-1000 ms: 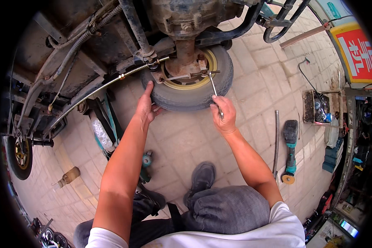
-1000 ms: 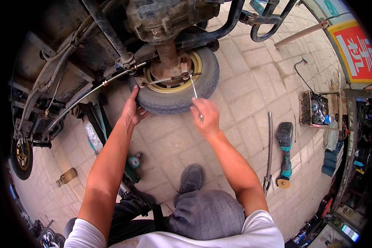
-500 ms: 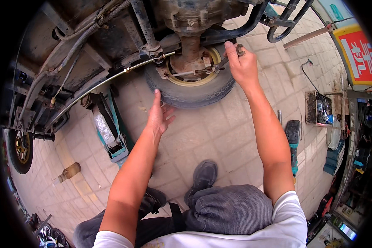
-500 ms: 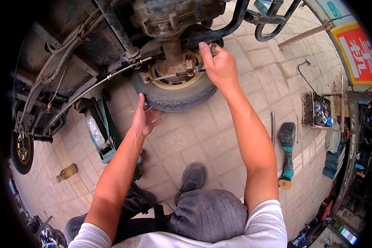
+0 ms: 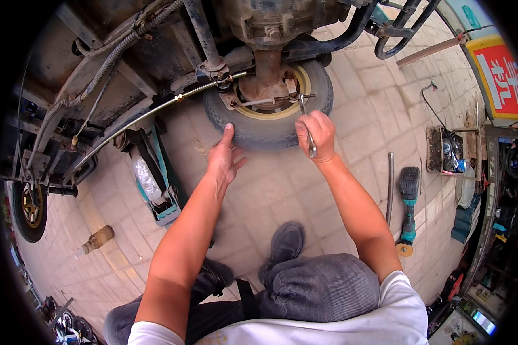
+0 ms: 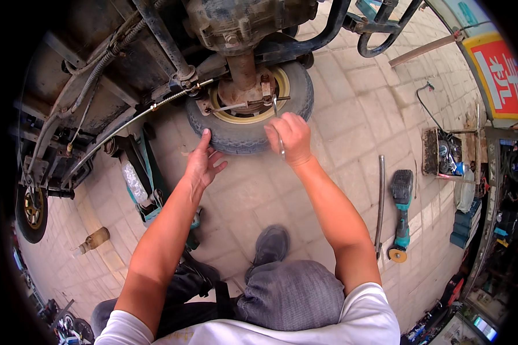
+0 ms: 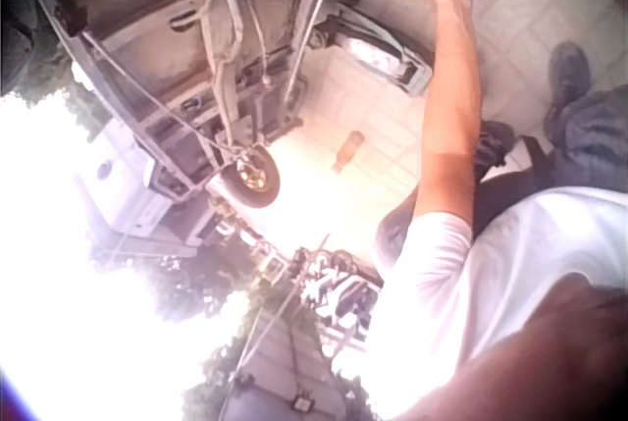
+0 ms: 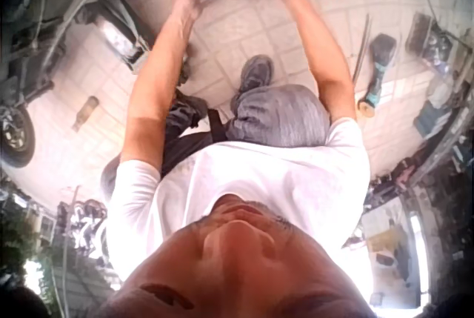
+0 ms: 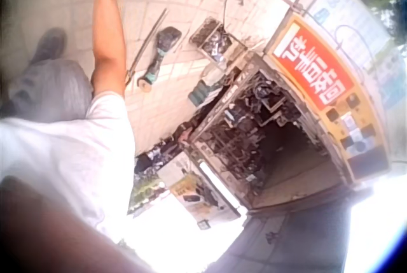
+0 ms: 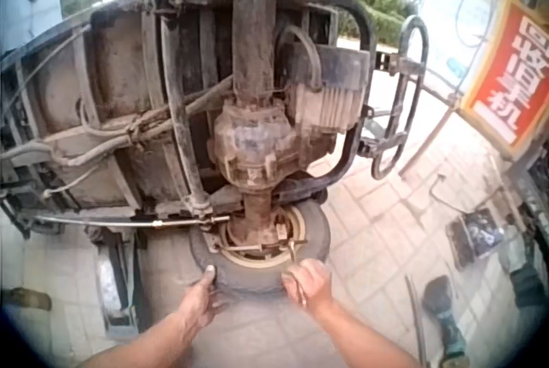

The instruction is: The person works on the underside of a three-wheeled vehicle, using a wrench to tighten bolts on the rear wheel hub. They also use a hydraulic jack to lift the vehicle and a bottle to apply fluid to the wheel assembly.

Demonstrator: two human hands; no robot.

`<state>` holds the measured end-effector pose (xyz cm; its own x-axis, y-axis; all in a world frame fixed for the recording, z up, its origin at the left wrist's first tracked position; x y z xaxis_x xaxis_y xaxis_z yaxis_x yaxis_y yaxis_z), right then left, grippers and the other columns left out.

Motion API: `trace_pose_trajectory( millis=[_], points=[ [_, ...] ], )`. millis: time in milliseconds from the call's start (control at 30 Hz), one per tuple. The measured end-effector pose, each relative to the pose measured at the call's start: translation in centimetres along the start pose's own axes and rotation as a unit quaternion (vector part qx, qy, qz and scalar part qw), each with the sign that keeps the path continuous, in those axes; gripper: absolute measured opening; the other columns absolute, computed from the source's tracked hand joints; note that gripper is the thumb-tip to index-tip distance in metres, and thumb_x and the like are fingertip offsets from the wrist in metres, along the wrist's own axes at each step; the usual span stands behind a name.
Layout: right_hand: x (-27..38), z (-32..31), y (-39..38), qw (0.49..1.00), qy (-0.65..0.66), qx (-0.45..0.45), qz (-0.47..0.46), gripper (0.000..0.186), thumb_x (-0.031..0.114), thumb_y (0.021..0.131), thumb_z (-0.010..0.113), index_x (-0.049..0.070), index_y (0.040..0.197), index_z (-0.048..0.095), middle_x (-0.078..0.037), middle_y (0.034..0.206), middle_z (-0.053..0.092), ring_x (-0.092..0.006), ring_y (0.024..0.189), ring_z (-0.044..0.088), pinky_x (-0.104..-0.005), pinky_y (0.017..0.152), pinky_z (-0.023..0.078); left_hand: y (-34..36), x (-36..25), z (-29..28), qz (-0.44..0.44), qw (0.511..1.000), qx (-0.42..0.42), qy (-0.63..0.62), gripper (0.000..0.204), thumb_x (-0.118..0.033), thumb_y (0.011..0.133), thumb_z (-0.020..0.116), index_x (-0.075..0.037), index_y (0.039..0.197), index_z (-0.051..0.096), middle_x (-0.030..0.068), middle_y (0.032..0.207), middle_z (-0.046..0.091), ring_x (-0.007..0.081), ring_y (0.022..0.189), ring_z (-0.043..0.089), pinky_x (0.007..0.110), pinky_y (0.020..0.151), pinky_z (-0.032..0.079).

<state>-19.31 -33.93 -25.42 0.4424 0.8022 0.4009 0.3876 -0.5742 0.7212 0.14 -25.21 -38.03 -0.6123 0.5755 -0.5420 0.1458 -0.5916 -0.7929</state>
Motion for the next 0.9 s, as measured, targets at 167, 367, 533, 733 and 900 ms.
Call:
trace_pose_trajectory(
  millis=[167,367,533,733,900],
  points=[
    [-0.4,-2.4,0.1,0.988,0.093,-0.029,0.122,0.018,0.017,0.089,0.061,0.003,0.079,0.059,-0.009,0.065,0.054,-0.0234,0.057,0.052,-0.0326,0.053,0.041,-1.2,2.9,1.3,-0.059,0.996,0.062,0.001,0.087,-0.068,0.08,0.055,-0.008,0.139,0.034,0.0142,0.14,0.039,0.0299,0.127,0.039,0.053,0.104,0.026],
    [-5.0,-2.1,6.5,0.941,0.162,0.03,0.296,0.046,0.035,0.097,0.048,0.0,0.07,0.059,-0.003,0.06,0.052,-0.0123,0.058,0.047,-0.0277,0.055,0.038,4.0,-3.8,-2.7,-0.001,0.999,0.03,-0.015,0.077,-0.066,0.084,0.05,-0.01,0.136,0.04,0.0098,0.137,0.043,0.0255,0.122,0.043,0.052,0.104,0.025],
    [-7.7,0.1,8.6,0.923,0.142,0.139,0.329,0.055,0.043,0.097,0.045,-0.001,0.067,0.058,-0.001,0.058,0.05,-0.0113,0.058,0.046,-0.0286,0.056,0.038,1.4,-1.5,-0.7,-0.002,1.0,0.017,-0.019,0.071,-0.06,0.085,0.056,-0.01,0.133,0.042,0.0093,0.134,0.047,0.0252,0.123,0.043,0.053,0.104,0.026],
    [-6.4,0.9,8.3,0.93,0.117,0.163,0.308,0.054,0.043,0.096,0.045,-0.001,0.067,0.058,-0.004,0.059,0.052,-0.0148,0.06,0.049,-0.0296,0.059,0.041,-1.7,4.7,2.5,-0.075,0.993,0.096,0.011,0.082,-0.065,0.083,0.054,-0.006,0.136,0.036,0.013,0.133,0.046,0.0282,0.126,0.04,0.054,0.103,0.027],
    [-6.7,0.9,7.7,0.937,0.139,0.127,0.293,0.053,0.042,0.097,0.046,-0.001,0.068,0.058,-0.005,0.059,0.053,-0.0158,0.059,0.048,-0.0306,0.059,0.041,1.3,0.8,-1.3,-0.037,0.999,0.03,-0.013,0.087,-0.074,0.081,0.044,-0.005,0.135,0.038,0.0111,0.133,0.047,0.0261,0.124,0.041,0.052,0.105,0.024]
  ],
)
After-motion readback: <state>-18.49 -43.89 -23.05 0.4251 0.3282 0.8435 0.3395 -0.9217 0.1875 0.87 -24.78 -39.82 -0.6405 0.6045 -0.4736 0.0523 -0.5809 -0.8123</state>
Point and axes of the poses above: each hand's wrist, its own y-axis towards the middle knuckle, its own z-axis out of the palm, x = y × z, the point moved 7 cm from there along y, towards the middle knuckle
